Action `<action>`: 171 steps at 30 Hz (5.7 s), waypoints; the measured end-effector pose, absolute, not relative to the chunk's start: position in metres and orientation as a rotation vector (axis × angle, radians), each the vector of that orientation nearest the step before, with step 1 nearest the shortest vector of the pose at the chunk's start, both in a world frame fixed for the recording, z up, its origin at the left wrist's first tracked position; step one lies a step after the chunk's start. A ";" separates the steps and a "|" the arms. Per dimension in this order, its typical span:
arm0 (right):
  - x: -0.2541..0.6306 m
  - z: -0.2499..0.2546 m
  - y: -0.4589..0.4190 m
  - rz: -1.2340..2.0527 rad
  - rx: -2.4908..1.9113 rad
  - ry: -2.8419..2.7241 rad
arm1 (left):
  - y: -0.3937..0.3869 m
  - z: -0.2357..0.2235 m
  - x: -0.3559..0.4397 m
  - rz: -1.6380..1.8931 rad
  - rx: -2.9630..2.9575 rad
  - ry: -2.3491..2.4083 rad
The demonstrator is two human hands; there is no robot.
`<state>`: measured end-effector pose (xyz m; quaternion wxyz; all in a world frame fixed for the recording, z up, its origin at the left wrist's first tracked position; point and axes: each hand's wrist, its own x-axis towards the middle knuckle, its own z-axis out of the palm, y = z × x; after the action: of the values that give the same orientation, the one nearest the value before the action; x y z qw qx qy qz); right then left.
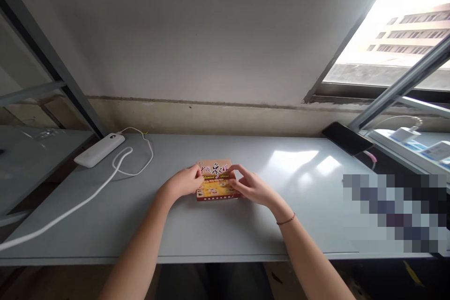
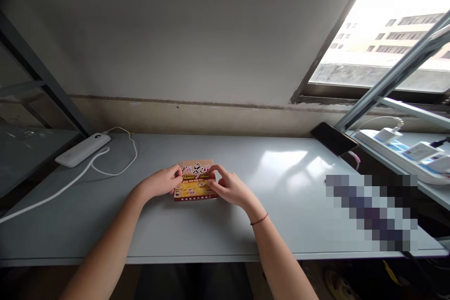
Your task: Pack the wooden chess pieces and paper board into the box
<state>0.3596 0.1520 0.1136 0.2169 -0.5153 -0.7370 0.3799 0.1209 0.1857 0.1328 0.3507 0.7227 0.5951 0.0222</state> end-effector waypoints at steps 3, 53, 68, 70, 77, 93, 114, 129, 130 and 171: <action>0.361 0.114 0.151 1.079 -1.417 -2.127 | 0.185 0.134 0.120 0.015 1.921 1.567; 0.363 0.080 0.219 0.209 -2.043 -1.909 | 0.235 0.087 0.111 0.313 2.230 2.089; 0.366 0.076 0.221 0.243 -1.995 -1.878 | 0.235 0.086 0.110 0.379 2.186 2.062; 0.366 0.076 0.222 0.241 -1.992 -1.881 | 0.235 0.086 0.110 0.382 2.182 2.060; 0.367 0.075 0.221 0.245 -1.975 -1.881 | 0.235 0.084 0.110 0.407 2.179 2.048; 0.364 0.087 0.213 0.319 -1.932 -1.880 | 0.227 0.103 0.113 0.653 2.276 1.850; 0.344 0.111 0.198 0.895 -1.281 -1.550 | 0.184 0.102 0.162 0.817 2.499 1.297; 0.362 0.096 0.210 0.732 -1.666 -1.718 | 0.193 0.171 0.098 1.059 2.210 1.858; 0.362 0.097 0.209 0.754 -1.671 -1.741 | 0.194 0.172 0.092 1.021 2.185 1.897; 0.327 0.105 0.192 0.749 -1.654 -1.982 | 0.216 0.113 0.118 0.482 2.275 2.052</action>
<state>0.3271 0.1923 0.1053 0.2250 -0.5996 -0.7184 0.2715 0.1184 0.2160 0.1135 0.0201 0.7334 0.6615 0.1554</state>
